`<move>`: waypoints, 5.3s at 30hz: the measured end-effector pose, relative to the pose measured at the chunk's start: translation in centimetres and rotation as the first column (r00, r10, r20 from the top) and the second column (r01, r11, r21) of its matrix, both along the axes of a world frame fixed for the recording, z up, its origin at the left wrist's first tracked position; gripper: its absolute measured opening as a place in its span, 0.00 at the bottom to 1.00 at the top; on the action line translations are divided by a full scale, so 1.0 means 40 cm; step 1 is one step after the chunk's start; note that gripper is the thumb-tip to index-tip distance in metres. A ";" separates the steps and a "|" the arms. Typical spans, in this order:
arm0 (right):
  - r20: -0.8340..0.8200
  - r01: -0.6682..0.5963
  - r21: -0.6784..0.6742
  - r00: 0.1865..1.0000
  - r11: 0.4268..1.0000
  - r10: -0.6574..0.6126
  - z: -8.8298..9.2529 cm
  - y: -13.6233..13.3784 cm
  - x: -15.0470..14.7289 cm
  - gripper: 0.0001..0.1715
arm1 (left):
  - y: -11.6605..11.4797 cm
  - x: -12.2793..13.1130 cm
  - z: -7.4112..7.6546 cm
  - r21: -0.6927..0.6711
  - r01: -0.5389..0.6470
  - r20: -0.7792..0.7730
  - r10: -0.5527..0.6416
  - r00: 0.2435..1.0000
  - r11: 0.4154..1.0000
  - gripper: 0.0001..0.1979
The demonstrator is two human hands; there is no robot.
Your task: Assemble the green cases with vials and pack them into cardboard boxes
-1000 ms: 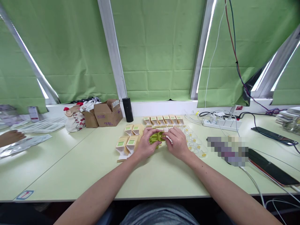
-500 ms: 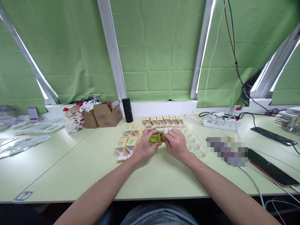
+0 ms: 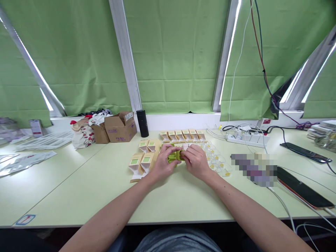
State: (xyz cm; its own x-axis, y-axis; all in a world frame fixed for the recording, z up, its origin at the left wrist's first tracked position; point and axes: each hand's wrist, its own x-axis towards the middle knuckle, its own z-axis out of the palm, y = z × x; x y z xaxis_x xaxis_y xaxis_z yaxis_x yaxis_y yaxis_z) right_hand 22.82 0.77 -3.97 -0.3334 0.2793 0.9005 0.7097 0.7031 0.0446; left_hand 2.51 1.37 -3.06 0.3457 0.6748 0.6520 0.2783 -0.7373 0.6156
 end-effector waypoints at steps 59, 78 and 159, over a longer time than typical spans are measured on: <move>-0.352 -0.312 -0.212 0.908 0.926 0.225 -0.032 0.012 -0.007 0.27 | 0.035 0.014 -0.010 -0.265 -0.120 0.118 0.156 0.981 0.957 0.10; -0.376 -0.312 -0.220 0.901 0.924 0.215 -0.032 0.013 -0.007 0.25 | 0.036 0.011 -0.009 -0.266 -0.140 0.098 0.171 0.980 0.954 0.10; 0.027 -0.162 0.008 0.986 0.987 0.162 0.007 0.001 0.013 0.15 | -0.006 0.000 0.004 0.331 -0.198 -0.052 0.227 0.972 0.923 0.21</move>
State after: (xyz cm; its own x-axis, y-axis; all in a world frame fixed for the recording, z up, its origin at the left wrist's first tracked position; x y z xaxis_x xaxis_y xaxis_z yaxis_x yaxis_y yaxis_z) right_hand 23.33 0.82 -3.70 -0.3974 0.2108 0.8931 0.5847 0.8083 0.0694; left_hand 2.53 1.15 -2.90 0.2829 0.4985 0.8194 0.4924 -0.8087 0.3219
